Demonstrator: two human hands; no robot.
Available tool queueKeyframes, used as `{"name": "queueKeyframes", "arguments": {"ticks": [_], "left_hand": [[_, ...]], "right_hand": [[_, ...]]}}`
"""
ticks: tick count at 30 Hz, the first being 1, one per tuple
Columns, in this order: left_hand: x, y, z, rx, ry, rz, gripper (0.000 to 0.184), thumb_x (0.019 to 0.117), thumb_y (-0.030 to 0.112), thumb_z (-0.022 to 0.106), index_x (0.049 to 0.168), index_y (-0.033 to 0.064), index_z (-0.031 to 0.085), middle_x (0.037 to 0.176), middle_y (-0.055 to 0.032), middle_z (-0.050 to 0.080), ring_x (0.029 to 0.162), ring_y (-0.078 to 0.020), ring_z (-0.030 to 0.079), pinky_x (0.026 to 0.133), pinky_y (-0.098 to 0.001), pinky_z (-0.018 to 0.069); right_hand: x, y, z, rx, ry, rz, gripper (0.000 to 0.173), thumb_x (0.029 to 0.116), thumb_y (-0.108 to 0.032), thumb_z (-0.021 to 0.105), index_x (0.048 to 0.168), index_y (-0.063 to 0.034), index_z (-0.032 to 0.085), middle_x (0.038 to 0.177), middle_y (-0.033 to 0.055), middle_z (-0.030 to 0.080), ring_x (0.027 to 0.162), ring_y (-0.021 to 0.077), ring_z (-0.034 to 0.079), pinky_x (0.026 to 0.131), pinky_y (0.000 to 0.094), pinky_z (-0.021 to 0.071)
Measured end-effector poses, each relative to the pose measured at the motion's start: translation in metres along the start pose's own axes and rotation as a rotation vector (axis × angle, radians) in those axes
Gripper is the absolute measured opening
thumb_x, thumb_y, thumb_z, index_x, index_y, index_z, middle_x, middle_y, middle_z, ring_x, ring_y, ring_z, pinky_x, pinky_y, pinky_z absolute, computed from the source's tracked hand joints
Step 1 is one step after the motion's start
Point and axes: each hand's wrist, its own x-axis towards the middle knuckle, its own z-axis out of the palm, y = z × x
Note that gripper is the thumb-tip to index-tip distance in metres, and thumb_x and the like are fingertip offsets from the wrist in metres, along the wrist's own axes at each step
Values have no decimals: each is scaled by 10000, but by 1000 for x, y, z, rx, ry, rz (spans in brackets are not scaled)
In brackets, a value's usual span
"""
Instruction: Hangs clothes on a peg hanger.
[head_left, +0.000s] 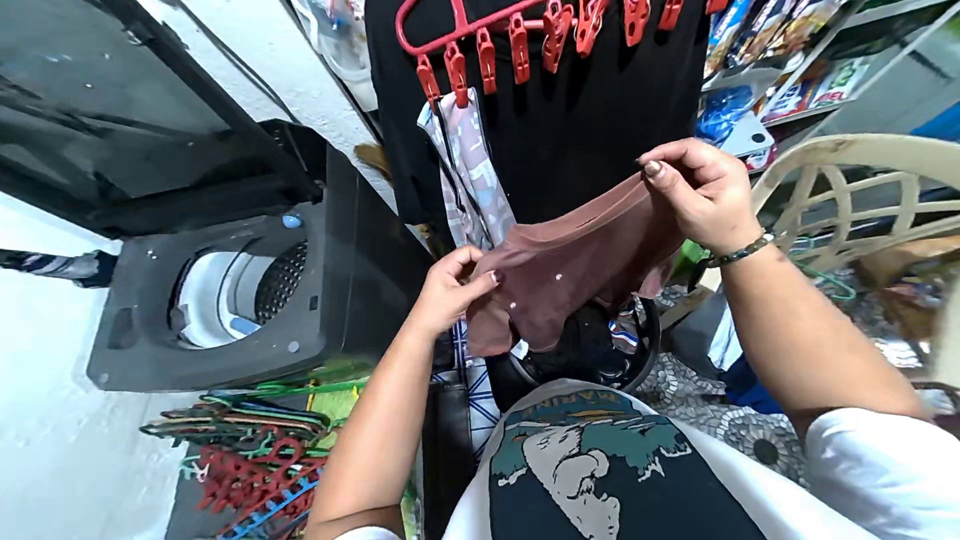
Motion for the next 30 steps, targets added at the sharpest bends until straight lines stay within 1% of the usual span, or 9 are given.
{"name": "queueKeyframes", "arguments": {"ticks": [4,7,10,13,15,18,21,25,30], "left_hand": [[5,-12,-6,65,-35,82,188,897,138,748,923,115,564,736,19,600,622,-43,570,563,-204,498],[12,22,6,333,-15,-50,261,865,278,791,946,103,615,736,12,636,641,-68,609,598,-274,528],[16,16,-2,235,-29,16,300,979,415,624,866,138,632,705,66,600,627,-12,563,587,-209,488],[22,18,-14,19,-57,53,278,991,224,409,831,171,631,709,107,589,636,29,545,601,-158,469],[24,22,-18,183,64,83,243,1004,123,469,923,112,698,814,72,653,733,22,593,694,-171,506],[24,39,-18,431,251,301,267,1049,158,518,1099,21,742,1127,-67,669,1078,-118,610,973,-305,497],[32,56,-24,293,273,352,288,1111,176,365,1074,26,607,1070,-36,732,1049,-102,688,987,-350,548],[49,34,-17,202,132,208,299,1092,152,388,1079,-41,616,982,-81,709,929,-145,712,904,-387,601],[45,4,18,232,-70,30,250,1002,139,586,1212,23,658,1116,-82,707,940,-125,691,859,-337,586]], "right_hand": [[-6,3,0,32,59,-6,242,1052,-148,555,1164,21,687,1087,34,704,977,-7,642,908,191,532],[-9,8,3,26,68,-18,247,1052,-151,557,1162,28,687,1092,45,702,982,-5,641,920,196,528],[-14,10,7,36,92,-25,251,1050,-147,559,1158,40,686,1083,60,698,982,8,641,919,200,526],[-21,4,14,55,150,11,244,1048,-138,558,1152,43,685,1065,48,689,971,6,636,909,195,527],[-27,5,24,66,186,69,235,1045,-132,561,1139,46,682,1049,53,696,958,19,651,905,205,544],[-29,4,35,106,169,119,225,1044,-134,566,1142,31,682,1034,51,704,939,46,664,885,236,561],[-25,8,42,181,157,187,213,1043,-122,559,1142,21,682,1025,12,710,917,4,658,867,203,558],[-5,3,56,258,-90,110,202,1022,-110,573,1110,13,708,1029,20,729,921,15,670,869,223,571],[22,-18,63,203,-403,-7,222,1009,-148,585,1078,-26,757,980,36,718,911,28,655,850,204,551]]}}
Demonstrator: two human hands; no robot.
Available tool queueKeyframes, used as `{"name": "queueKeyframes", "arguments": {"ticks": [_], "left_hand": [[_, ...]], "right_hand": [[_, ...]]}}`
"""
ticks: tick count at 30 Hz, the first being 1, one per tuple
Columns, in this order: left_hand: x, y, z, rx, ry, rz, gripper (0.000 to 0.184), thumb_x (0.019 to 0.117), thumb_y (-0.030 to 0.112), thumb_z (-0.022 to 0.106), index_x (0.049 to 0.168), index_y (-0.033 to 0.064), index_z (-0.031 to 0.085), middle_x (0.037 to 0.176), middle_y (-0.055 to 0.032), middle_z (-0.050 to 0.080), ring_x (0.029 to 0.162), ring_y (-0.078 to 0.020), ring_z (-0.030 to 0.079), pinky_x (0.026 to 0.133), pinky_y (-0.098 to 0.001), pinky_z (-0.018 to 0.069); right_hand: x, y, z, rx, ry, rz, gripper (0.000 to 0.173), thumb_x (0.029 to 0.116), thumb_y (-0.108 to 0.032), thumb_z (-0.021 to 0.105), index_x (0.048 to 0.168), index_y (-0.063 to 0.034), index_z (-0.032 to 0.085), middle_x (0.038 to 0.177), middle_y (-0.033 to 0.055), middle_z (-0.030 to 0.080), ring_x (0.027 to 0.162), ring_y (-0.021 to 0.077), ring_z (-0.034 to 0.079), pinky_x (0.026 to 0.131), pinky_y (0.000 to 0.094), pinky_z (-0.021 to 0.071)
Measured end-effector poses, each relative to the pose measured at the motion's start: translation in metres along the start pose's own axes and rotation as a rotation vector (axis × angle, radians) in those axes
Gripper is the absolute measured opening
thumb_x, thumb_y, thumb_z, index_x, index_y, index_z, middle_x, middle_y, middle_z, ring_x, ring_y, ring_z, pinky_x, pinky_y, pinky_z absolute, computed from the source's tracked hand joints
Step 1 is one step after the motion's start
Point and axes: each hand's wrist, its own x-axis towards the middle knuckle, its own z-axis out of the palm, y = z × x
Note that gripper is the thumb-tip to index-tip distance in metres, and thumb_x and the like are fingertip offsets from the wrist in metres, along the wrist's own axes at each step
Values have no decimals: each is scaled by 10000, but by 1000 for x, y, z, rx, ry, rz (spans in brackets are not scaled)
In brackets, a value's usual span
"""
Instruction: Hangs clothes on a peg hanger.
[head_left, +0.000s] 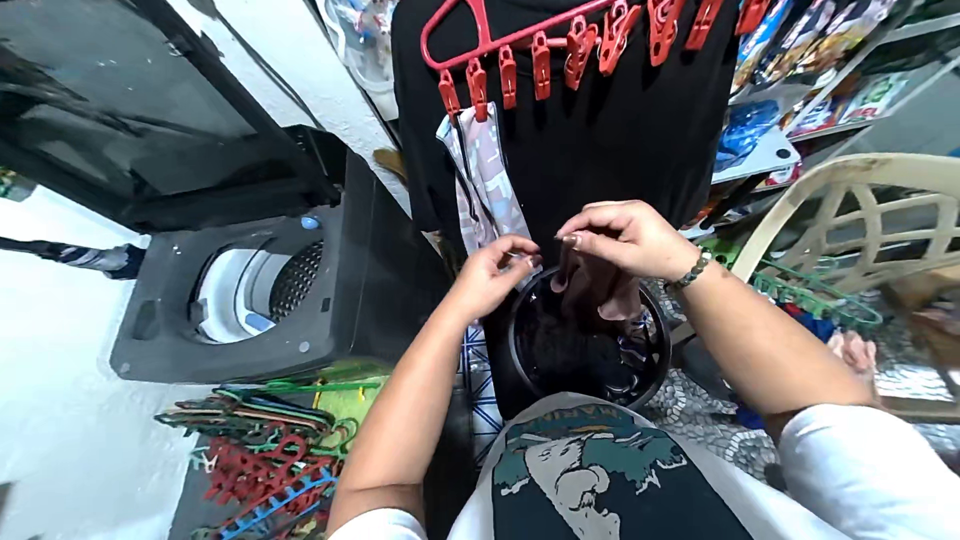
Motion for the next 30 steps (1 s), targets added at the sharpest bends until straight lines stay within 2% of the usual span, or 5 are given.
{"name": "queueKeyframes", "arguments": {"ticks": [16,19,22,26,30], "left_hand": [[6,-55,52,155,-93,71,177,999,210,631,1137,141,717,1017,-8,727,926,-125,695,843,-403,593],[3,-19,25,343,-61,-243,235,977,113,600,1185,95,707,1054,-139,731,971,-318,706,856,-611,546],[-3,-9,-7,380,-85,-284,296,985,51,504,1207,77,699,1246,-136,682,1176,-308,644,1000,-599,488],[-14,-4,-25,348,-97,-79,360,974,59,411,1131,68,735,1143,-68,735,1161,-192,645,1119,-505,396],[-12,-3,-23,104,-28,-108,338,978,71,377,1066,42,703,968,-51,705,923,-104,652,852,-372,528]], "right_hand": [[3,-27,-20,28,-10,-57,168,931,-139,650,975,-21,762,836,-19,699,723,-34,605,644,143,517],[-5,-31,-24,-552,-32,260,471,839,-547,766,977,-98,737,731,61,660,645,228,628,578,465,501],[-11,-16,-19,-806,-201,474,382,859,-417,764,1010,-69,721,893,182,713,846,423,697,654,654,490],[-18,8,-35,-611,-366,287,167,892,-163,677,1004,-89,775,974,119,729,928,337,696,832,626,506],[-16,13,-48,-225,-271,146,208,860,-195,579,859,-93,761,852,4,718,846,104,635,847,370,491]]}}
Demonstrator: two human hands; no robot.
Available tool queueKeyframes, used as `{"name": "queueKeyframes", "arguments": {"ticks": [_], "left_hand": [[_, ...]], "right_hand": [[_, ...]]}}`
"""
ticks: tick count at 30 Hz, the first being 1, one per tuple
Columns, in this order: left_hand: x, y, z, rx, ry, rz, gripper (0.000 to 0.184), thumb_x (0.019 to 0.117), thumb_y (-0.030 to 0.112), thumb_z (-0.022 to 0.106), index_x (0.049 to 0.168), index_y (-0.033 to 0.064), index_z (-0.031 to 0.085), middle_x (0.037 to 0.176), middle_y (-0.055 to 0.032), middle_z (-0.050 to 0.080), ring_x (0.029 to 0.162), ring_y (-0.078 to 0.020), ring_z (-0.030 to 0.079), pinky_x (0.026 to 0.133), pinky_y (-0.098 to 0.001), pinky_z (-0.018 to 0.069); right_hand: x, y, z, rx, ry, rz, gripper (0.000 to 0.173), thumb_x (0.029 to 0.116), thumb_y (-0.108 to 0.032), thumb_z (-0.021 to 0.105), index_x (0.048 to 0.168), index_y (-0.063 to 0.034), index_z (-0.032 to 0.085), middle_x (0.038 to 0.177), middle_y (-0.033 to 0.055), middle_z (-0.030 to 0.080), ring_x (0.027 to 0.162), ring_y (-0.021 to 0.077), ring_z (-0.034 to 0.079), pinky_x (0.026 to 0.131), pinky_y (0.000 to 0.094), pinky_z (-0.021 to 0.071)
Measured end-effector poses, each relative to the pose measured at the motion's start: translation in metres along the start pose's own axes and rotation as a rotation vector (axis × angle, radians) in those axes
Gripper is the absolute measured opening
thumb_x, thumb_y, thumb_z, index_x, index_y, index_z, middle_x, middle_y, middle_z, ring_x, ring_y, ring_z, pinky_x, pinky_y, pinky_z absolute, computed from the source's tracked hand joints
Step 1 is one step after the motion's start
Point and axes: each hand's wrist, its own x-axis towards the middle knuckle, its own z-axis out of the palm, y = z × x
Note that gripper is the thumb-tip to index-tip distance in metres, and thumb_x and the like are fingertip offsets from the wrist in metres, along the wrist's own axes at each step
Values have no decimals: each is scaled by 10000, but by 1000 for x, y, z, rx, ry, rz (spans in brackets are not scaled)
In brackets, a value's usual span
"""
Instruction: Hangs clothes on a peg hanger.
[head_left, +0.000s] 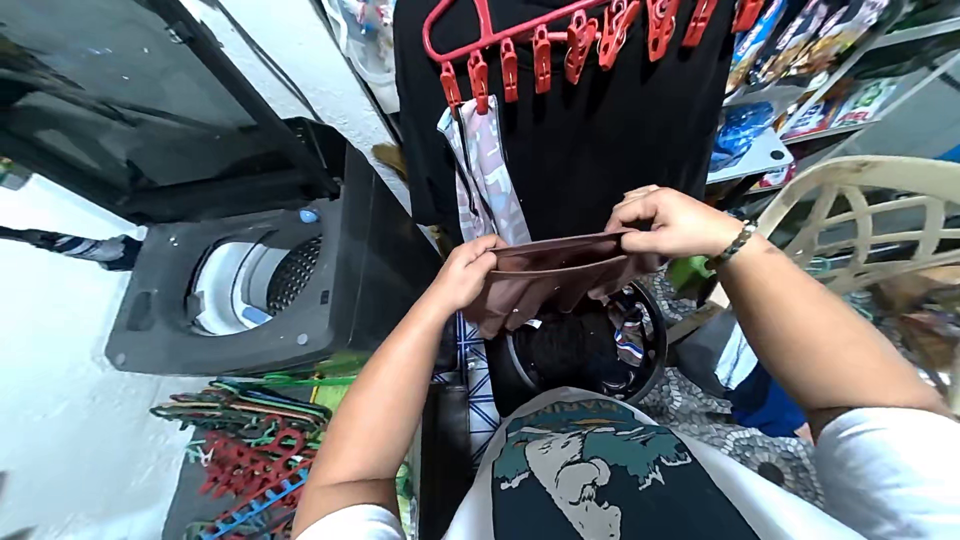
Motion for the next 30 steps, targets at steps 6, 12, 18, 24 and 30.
{"name": "queueKeyframes", "arguments": {"ticks": [6,12,18,24,30], "left_hand": [[9,11,9,-231,-31,71,278,991,241,459,1000,60,670,863,28,650,810,-17,609,774,-254,520],[1,-19,-7,-71,-168,-80,120,954,150,690,1002,43,718,846,-26,700,764,-93,650,758,-340,558],[35,-16,-13,81,311,248,220,1000,133,608,1135,-15,698,1045,-101,729,960,-106,689,918,-331,559],[85,31,-35,251,164,97,262,986,299,664,1031,50,729,943,-74,739,895,-151,697,876,-431,553],[100,68,-81,345,-97,35,189,993,211,630,1009,63,747,949,-74,718,903,-161,660,863,-465,517]], "right_hand": [[10,-12,27,399,367,91,318,941,-211,680,672,-164,518,573,-114,462,501,-24,425,493,181,361],[13,10,17,501,767,265,230,990,-164,608,767,-145,661,669,-107,623,609,-17,575,607,200,505],[86,23,27,218,479,411,483,959,-261,713,1362,-17,608,1345,181,634,1176,263,654,1038,449,526],[192,8,31,977,758,265,381,1027,-226,633,1343,-15,607,1314,114,659,1201,174,628,1008,354,516],[217,-1,29,1152,799,270,255,1022,-222,646,1158,-7,657,972,70,742,848,108,686,735,264,540]]}}
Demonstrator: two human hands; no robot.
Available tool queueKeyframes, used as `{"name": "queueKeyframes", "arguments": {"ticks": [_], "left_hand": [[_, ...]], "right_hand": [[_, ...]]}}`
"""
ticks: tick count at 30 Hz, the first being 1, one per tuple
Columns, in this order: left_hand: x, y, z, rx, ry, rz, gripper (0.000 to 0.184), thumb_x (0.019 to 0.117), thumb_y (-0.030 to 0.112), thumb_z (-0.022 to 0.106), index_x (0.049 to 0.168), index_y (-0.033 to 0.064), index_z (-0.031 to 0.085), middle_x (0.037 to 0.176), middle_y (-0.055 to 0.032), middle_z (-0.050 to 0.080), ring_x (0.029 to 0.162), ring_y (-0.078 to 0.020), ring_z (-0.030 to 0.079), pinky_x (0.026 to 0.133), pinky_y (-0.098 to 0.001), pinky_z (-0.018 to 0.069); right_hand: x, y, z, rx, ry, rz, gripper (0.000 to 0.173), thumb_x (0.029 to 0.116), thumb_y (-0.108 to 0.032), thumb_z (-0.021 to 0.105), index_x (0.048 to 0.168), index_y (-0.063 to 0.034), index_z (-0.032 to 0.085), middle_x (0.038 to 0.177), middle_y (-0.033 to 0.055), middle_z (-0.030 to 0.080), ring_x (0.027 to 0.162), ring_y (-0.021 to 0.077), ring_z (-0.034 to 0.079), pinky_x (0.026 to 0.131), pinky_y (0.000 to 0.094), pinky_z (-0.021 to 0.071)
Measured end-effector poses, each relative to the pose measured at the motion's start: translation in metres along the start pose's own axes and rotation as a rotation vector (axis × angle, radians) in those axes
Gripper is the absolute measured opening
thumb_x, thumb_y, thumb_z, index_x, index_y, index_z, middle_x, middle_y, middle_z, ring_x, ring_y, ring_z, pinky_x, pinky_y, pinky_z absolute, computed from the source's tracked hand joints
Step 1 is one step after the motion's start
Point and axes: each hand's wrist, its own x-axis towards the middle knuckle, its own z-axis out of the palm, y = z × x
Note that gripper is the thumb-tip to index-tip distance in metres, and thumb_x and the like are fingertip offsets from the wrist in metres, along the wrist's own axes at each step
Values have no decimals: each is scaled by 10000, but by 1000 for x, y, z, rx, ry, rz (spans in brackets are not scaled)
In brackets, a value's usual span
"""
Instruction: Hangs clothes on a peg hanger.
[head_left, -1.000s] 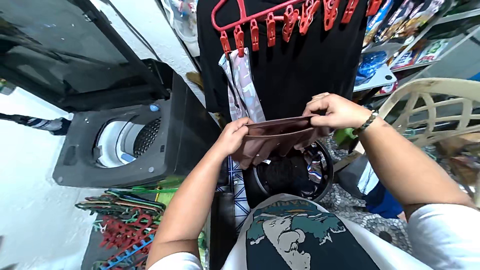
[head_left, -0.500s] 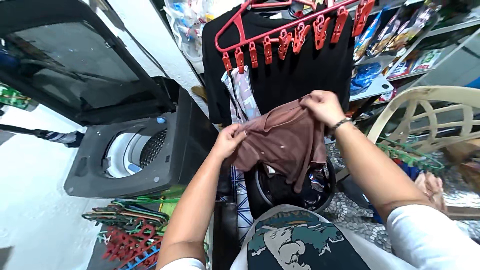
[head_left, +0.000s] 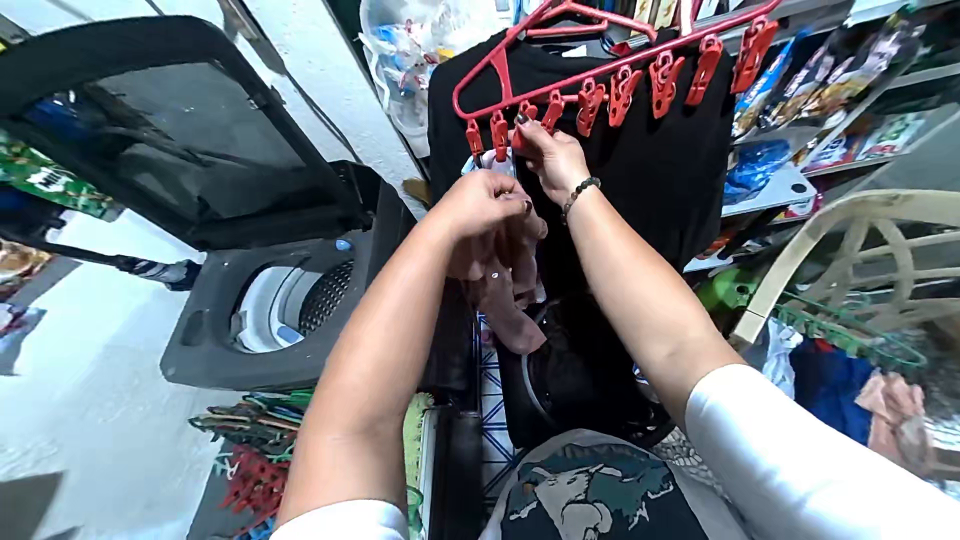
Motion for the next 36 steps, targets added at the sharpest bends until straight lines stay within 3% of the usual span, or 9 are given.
{"name": "queueKeyframes", "arguments": {"ticks": [2,8,12,21,24,28,31,34,36], "left_hand": [[4,11,-17,124,-27,-8,208,1007,210,606,1045,70,755,998,-103,725,969,-219,671,907,-521,505],[26,34,-45,466,14,-177,228,1004,209,598,1125,48,706,1114,-210,699,1116,-417,642,943,-696,446],[38,26,-45,511,49,-224,262,1018,209,571,1185,33,671,1160,-234,679,1158,-437,623,951,-698,441],[47,17,-46,500,100,-158,275,1047,216,526,1230,46,642,1169,-232,682,1155,-442,632,954,-704,439],[54,14,-47,479,126,-119,297,1058,233,512,1229,25,638,1174,-243,674,1161,-448,624,966,-708,429],[57,13,-46,473,97,-98,291,1055,252,521,1213,44,651,1174,-217,683,1164,-423,630,973,-704,430],[50,11,-38,467,90,-81,279,1051,245,528,1209,59,663,1139,-207,698,1129,-423,648,943,-710,446],[38,6,-16,515,154,-53,274,1044,226,536,1215,56,667,1168,-221,687,1133,-432,646,953,-690,449],[27,6,6,541,336,-63,311,991,228,600,1219,27,665,1233,-276,620,1154,-476,594,969,-663,420]], "right_hand": [[2,0,1,34,-24,9,271,1039,-225,613,1174,9,635,947,74,721,786,106,674,689,247,548],[4,0,0,174,-41,82,240,1062,-181,554,1213,-1,602,1009,91,696,840,137,677,751,275,569],[7,0,-1,208,-22,105,236,1058,-176,546,1197,2,617,1026,102,699,876,154,682,792,294,570],[9,-1,-4,183,-36,89,222,1038,-132,583,1216,2,580,960,93,678,798,145,672,745,284,575],[11,1,-11,144,-120,30,211,1051,-128,561,1210,9,575,966,86,670,833,138,663,804,288,567],[-5,7,-51,-426,-358,-20,310,1050,-220,541,1210,25,641,1085,94,693,999,136,652,927,358,535],[-46,31,-107,-817,-463,124,289,915,-221,756,1100,-3,717,1010,135,730,963,229,699,932,497,560],[-80,59,-174,-1144,-489,20,384,821,-325,844,1107,-78,778,1056,117,759,1108,297,664,1150,611,335],[-102,58,-198,-1165,-421,-37,356,838,-290,847,1089,-47,774,1067,124,752,1126,295,655,1174,574,319]]}}
